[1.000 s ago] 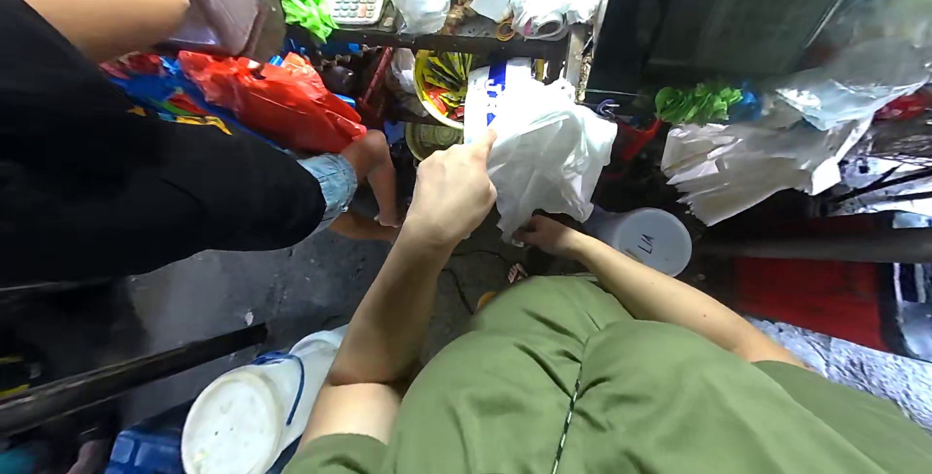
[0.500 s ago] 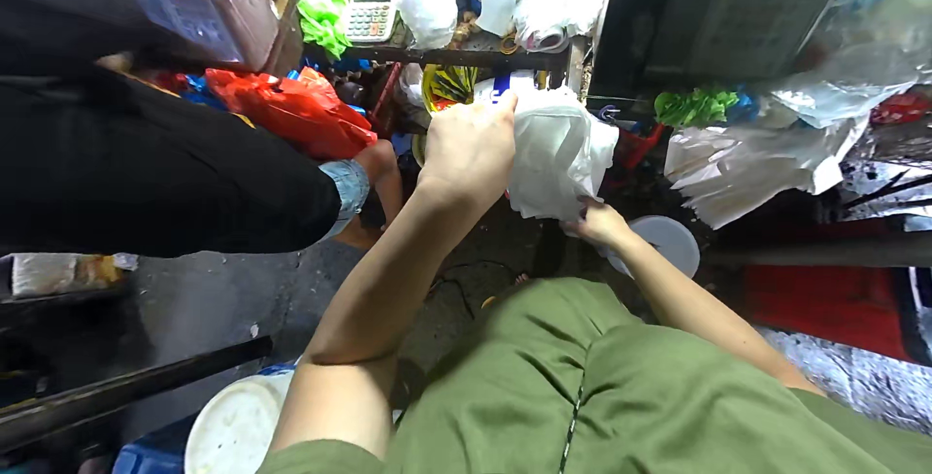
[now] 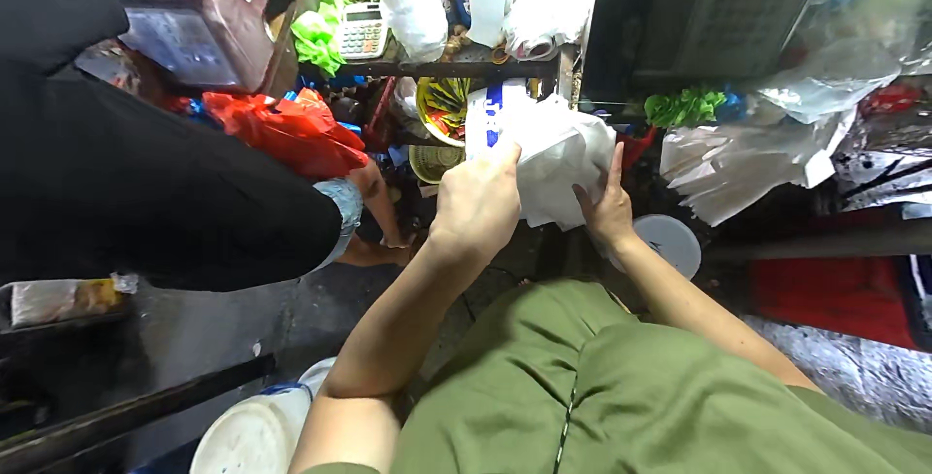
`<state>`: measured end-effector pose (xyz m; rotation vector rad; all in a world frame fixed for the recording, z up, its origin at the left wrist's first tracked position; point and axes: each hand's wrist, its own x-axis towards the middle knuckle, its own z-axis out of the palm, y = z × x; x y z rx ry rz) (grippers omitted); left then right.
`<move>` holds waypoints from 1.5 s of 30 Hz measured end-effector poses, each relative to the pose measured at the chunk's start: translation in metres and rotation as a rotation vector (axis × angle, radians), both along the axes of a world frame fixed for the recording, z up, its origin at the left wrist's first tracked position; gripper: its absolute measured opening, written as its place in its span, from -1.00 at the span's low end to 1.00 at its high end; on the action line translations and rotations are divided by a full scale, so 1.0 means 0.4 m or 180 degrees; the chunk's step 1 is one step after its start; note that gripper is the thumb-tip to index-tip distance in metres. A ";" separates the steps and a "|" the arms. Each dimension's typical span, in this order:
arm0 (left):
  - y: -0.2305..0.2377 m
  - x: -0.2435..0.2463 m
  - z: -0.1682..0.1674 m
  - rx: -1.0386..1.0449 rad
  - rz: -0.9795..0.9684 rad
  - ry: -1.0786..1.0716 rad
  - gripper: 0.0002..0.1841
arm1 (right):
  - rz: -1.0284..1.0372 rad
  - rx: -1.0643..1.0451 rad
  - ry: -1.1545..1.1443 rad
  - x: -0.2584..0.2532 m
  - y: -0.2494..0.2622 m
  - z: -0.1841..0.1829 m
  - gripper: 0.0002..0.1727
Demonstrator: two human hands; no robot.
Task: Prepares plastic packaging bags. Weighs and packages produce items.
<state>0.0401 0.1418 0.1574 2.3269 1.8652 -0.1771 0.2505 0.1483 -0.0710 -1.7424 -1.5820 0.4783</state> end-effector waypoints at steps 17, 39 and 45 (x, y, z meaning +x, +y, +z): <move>0.026 0.182 -0.431 -0.1427 -0.0430 -0.1098 -0.24 | 0.0176 -0.1672 0.1335 -0.009 0.026 -0.081 -0.73; 0.321 0.119 -0.663 0.2111 -0.0929 -0.1839 0.27 | 0.0726 0.0987 -0.1596 0.054 0.173 -0.120 -0.33; 0.310 -0.060 -0.537 0.1265 -0.0204 -0.2667 -0.46 | 0.0495 0.1552 -0.1056 0.080 0.059 -0.033 -0.29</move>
